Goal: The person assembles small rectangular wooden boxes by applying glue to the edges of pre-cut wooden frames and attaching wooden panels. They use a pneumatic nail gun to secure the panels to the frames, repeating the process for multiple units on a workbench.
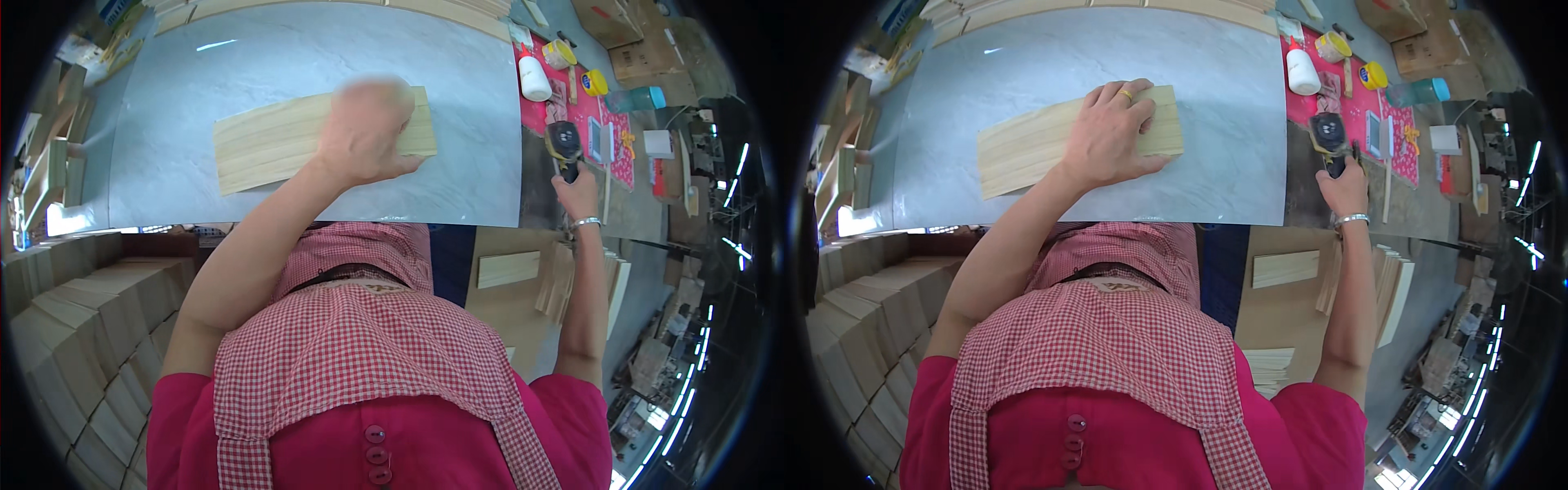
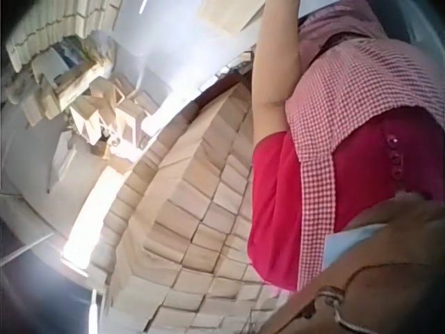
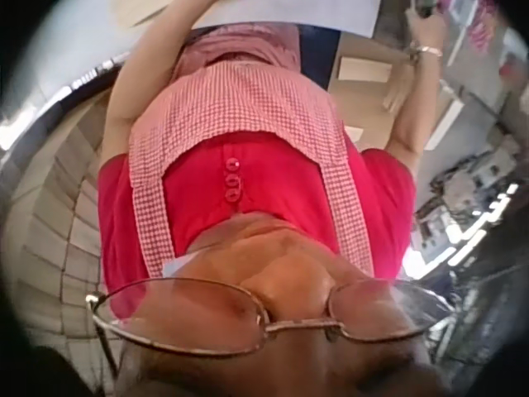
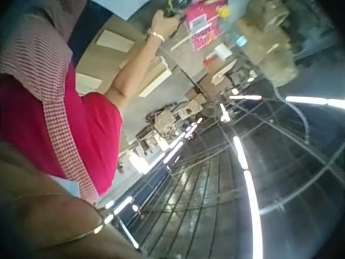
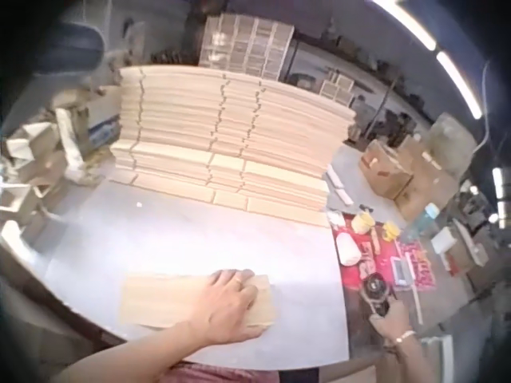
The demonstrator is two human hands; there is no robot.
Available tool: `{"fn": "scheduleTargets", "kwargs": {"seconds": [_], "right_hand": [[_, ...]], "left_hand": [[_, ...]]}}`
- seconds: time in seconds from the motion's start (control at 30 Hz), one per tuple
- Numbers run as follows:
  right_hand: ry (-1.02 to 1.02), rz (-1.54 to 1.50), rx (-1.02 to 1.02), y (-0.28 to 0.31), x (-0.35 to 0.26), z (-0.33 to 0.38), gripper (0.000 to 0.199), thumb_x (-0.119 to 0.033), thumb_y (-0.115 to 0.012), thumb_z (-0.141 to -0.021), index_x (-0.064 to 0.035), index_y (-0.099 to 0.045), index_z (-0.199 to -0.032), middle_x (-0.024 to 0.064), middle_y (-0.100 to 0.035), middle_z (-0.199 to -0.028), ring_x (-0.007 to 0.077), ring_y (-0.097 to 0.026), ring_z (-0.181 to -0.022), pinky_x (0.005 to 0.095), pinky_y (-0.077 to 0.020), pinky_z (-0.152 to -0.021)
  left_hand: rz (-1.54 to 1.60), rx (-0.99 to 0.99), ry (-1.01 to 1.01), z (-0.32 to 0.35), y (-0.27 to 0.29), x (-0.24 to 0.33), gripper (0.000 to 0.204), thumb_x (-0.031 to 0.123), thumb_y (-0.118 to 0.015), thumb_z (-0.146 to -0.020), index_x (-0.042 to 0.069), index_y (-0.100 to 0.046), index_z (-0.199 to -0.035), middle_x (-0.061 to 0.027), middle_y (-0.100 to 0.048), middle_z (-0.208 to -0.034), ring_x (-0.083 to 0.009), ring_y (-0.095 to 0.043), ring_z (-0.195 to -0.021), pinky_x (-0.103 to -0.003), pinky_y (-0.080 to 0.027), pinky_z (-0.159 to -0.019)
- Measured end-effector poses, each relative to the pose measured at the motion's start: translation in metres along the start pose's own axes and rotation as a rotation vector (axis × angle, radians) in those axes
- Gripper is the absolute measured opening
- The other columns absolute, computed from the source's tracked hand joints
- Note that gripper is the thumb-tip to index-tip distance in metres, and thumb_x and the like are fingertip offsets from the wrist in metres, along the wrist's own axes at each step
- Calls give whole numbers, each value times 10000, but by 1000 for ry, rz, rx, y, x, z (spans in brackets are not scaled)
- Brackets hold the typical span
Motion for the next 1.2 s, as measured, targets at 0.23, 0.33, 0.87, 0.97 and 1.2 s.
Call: {"fn": "scheduleTargets", "kwargs": {"seconds": [0.23,0.33,0.87,0.97,1.2], "right_hand": [[300,-425,-179,39,-104,89,425,-220,-838,-823,60,-680,-1101,133,-749,-964,216,-726,-854,347,-562,-797],[391,-341,-233,35,-123,105,458,-224,-852,-819,57,-677,-1136,155,-749,-1059,229,-724,-938,359,-553,-872],[380,-337,-297,29,-164,121,366,-184,-804,-880,12,-694,-1168,119,-757,-1084,209,-715,-968,353,-547,-877],[385,-358,-280,29,-168,121,348,-179,-803,-880,11,-701,-1154,113,-762,-1063,204,-717,-951,351,-549,-868],[291,-366,-222,19,-175,99,305,-283,-809,-894,-17,-690,-985,-25,-599,-658,55,-489,-484,246,-396,-452]], "left_hand": [[13,70,-33,4,-4,-4,469,405,-847,-688,70,-576,-876,-185,-550,-1357,-367,-498,-1255,-482,-361,-1113],[16,9,-32,3,-3,-4,484,395,-845,-691,60,-586,-926,-222,-544,-1356,-373,-491,-1268,-478,-348,-1129],[1,-34,-14,4,-4,-8,540,373,-838,-699,39,-624,-1064,-224,-557,-1345,-364,-499,-1274,-467,-361,-1121],[1,-22,-13,4,-2,-7,541,366,-839,-698,41,-624,-1073,-221,-556,-1345,-360,-501,-1269,-466,-357,-1125],[-2,-18,-18,4,-3,-8,538,357,-830,-694,47,-629,-1085,-213,-562,-1320,-352,-506,-1259,-466,-349,-1134]]}}
Point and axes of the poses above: each hand's wrist, its own z-axis away from the middle knuckle, its own y-axis out of the back of the hand, x = y × z, the point moved 3 cm from there along -z, towards the middle knuckle
